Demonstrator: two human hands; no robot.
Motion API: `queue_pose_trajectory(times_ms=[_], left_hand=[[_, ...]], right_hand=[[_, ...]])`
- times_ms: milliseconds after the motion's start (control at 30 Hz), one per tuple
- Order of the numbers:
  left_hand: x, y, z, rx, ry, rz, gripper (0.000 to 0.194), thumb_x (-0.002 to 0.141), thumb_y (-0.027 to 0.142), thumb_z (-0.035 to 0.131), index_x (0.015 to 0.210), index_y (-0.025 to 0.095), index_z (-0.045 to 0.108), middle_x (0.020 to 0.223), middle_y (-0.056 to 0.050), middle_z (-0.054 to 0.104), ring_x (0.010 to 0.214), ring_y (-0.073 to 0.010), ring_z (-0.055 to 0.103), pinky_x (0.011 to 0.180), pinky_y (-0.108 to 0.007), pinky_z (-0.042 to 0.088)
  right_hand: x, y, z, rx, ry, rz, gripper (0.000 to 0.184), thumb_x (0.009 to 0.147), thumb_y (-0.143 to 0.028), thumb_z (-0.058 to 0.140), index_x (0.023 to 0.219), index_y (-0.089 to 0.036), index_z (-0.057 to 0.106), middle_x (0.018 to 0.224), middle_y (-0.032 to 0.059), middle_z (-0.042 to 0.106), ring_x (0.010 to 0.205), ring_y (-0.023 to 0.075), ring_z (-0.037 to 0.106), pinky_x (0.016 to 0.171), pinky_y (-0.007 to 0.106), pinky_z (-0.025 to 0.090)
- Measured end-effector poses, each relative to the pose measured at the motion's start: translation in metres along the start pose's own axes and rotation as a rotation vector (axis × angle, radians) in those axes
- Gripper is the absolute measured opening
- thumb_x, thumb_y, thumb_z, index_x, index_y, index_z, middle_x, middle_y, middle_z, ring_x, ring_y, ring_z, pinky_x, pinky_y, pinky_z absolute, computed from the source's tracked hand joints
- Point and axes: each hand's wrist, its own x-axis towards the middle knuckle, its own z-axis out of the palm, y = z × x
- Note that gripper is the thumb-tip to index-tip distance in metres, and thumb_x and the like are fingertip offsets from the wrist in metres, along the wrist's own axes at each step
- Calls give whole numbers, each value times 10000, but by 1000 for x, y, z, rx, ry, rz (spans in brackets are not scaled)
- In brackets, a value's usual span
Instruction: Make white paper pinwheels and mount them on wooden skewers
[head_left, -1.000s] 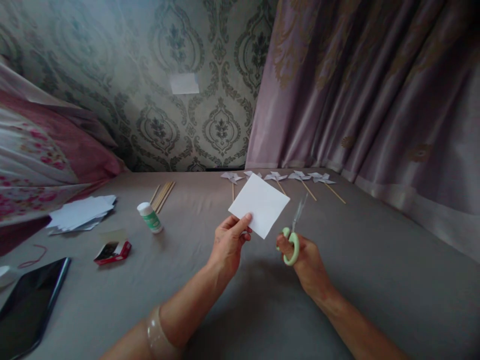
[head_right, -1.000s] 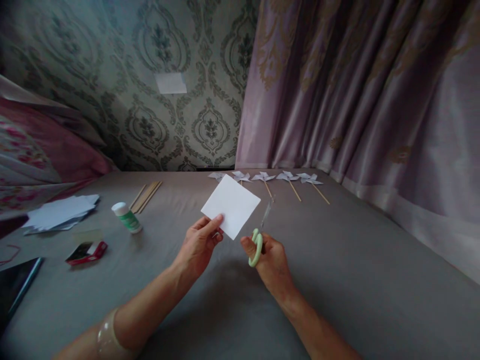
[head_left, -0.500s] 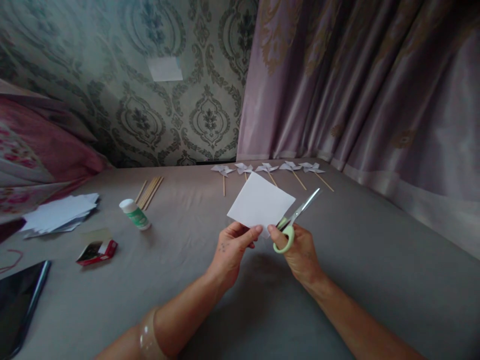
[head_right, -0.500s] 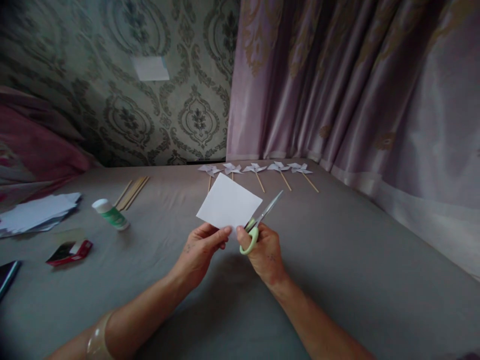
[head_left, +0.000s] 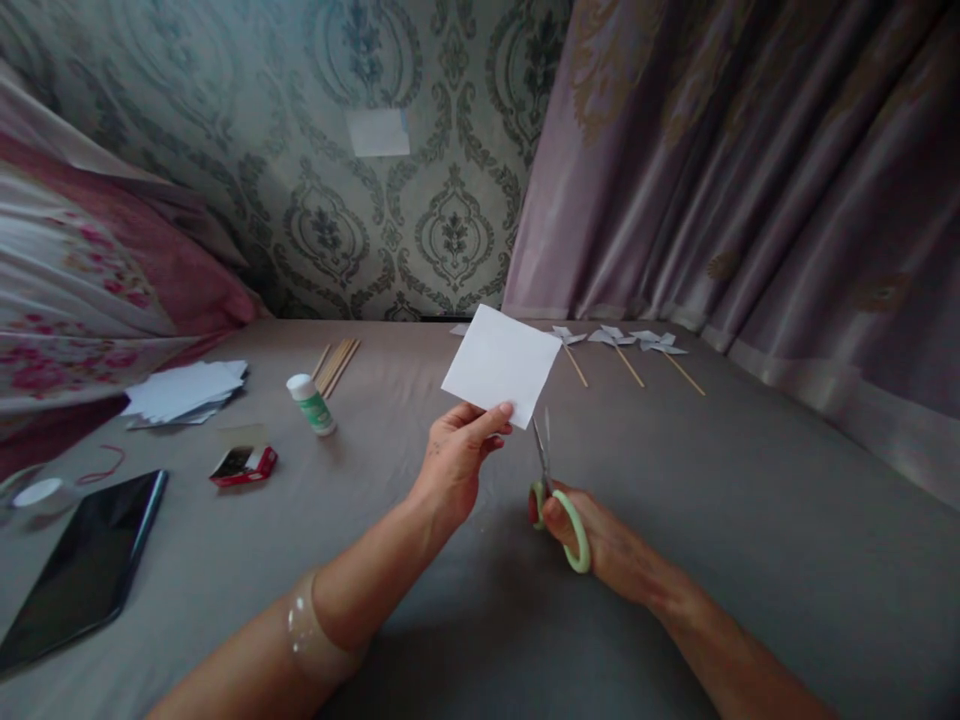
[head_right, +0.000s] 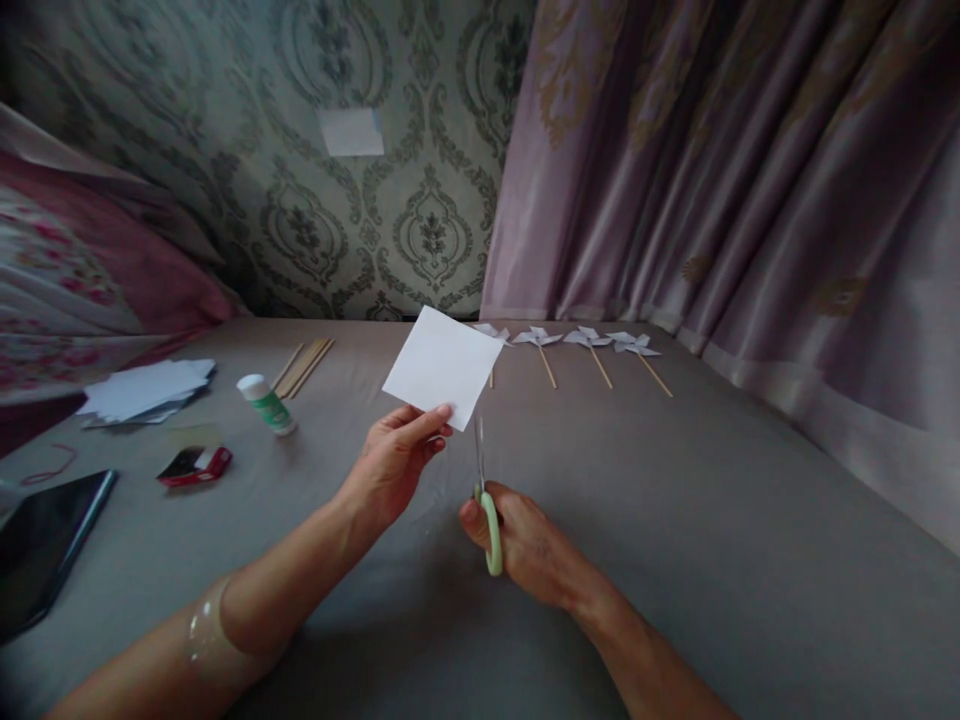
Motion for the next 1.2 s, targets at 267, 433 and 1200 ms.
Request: queue_pose_trajectory(times_ms=[267, 433, 1200], left_hand=[[-8, 1, 3, -12, -74, -9, 238, 579, 268, 837, 721, 132, 704, 735, -24, 691, 656, -96, 605, 642, -219, 442], [-10, 1, 4, -22, -71, -24, 244, 580, 249, 838, 752, 125, 716, 749, -27, 694, 651, -96, 609, 642, -223, 458], [-11, 2, 4, -51, -71, -35, 194, 599, 205, 823, 737, 119, 716, 746, -21, 691, 605, -73, 596, 625, -203, 476]], right_hand=[[2, -3, 4, -55, 23, 64, 712, 720, -890, 250, 684, -195, 404, 612, -28, 390, 571, 109, 317, 516, 262, 260], [2, -3, 5, -62, 61, 92, 700, 711, -891, 288, 659, -200, 388, 597, -36, 366, 564, 104, 301, 509, 262, 252], [1, -1, 5, -35, 115, 137, 510, 752, -670, 520, 580, -210, 381, 543, -55, 325, 525, 91, 275, 479, 258, 224]])
